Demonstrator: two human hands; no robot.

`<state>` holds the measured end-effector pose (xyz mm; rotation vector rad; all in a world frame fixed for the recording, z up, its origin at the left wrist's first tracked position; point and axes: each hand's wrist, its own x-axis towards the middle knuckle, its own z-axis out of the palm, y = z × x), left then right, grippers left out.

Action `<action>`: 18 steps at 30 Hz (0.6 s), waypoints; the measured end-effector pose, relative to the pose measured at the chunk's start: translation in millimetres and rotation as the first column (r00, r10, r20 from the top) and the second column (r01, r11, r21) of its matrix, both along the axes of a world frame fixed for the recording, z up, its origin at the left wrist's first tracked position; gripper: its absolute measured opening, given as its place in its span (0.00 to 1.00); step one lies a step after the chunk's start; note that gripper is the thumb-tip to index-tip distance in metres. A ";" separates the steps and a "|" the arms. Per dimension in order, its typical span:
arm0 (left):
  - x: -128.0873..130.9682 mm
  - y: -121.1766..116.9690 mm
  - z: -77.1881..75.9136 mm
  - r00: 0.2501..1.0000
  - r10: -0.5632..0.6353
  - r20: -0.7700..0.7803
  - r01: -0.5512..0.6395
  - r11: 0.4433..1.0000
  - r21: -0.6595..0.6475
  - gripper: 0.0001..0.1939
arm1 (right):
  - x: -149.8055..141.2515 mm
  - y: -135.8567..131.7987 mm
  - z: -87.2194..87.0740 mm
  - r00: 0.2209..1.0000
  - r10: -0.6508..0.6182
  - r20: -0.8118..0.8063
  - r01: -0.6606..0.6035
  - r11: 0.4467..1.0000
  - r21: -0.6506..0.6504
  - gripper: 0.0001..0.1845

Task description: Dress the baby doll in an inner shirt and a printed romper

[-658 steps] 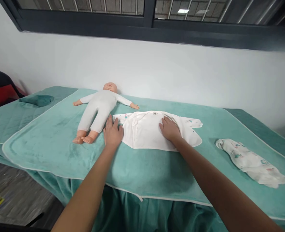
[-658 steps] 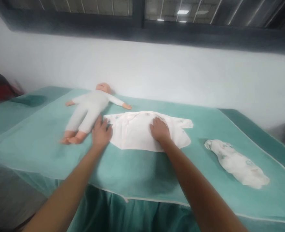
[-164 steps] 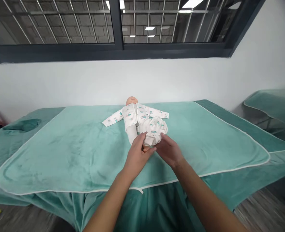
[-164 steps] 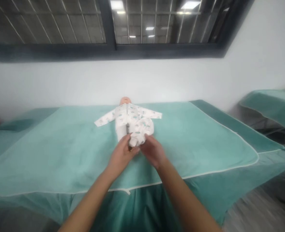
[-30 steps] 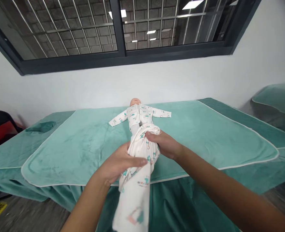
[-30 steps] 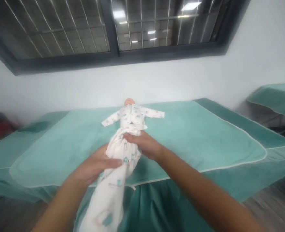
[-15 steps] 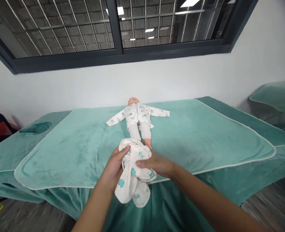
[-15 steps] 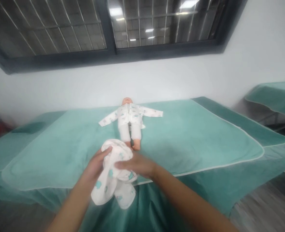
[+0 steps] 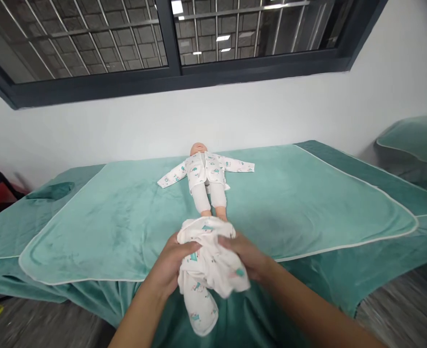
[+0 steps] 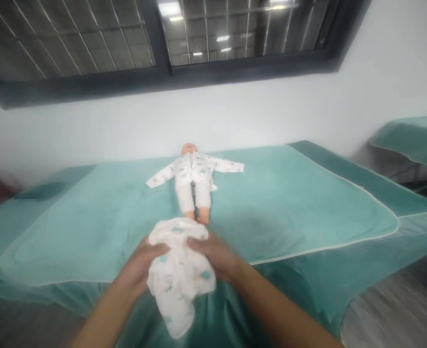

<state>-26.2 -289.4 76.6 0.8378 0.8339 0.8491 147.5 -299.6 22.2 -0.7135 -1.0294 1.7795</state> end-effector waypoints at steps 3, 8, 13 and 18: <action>5.9 -2.6 -7.4 0.991 0.136 -0.019 -0.136 0.991 -0.004 0.25 | -1.6 -18.8 -7.4 0.973 0.229 -0.029 -0.231 0.970 -0.078 0.23; 18.6 -8.8 -17.3 0.993 0.117 0.013 -0.115 0.988 -0.107 0.25 | 2.4 -19.3 -18.3 0.979 0.155 -0.134 -0.168 0.982 -0.092 0.25; 20.6 -10.0 -20.2 0.992 -0.052 0.117 0.071 0.985 -0.158 0.25 | 9.9 -7.0 -20.1 0.960 -0.173 -0.222 0.151 0.982 -0.110 0.24; 21.8 1.7 -5.9 0.979 -0.193 -0.059 0.191 0.981 -0.043 0.29 | 20.4 -4.7 -27.1 0.953 -0.286 -0.097 0.281 0.958 -0.063 0.23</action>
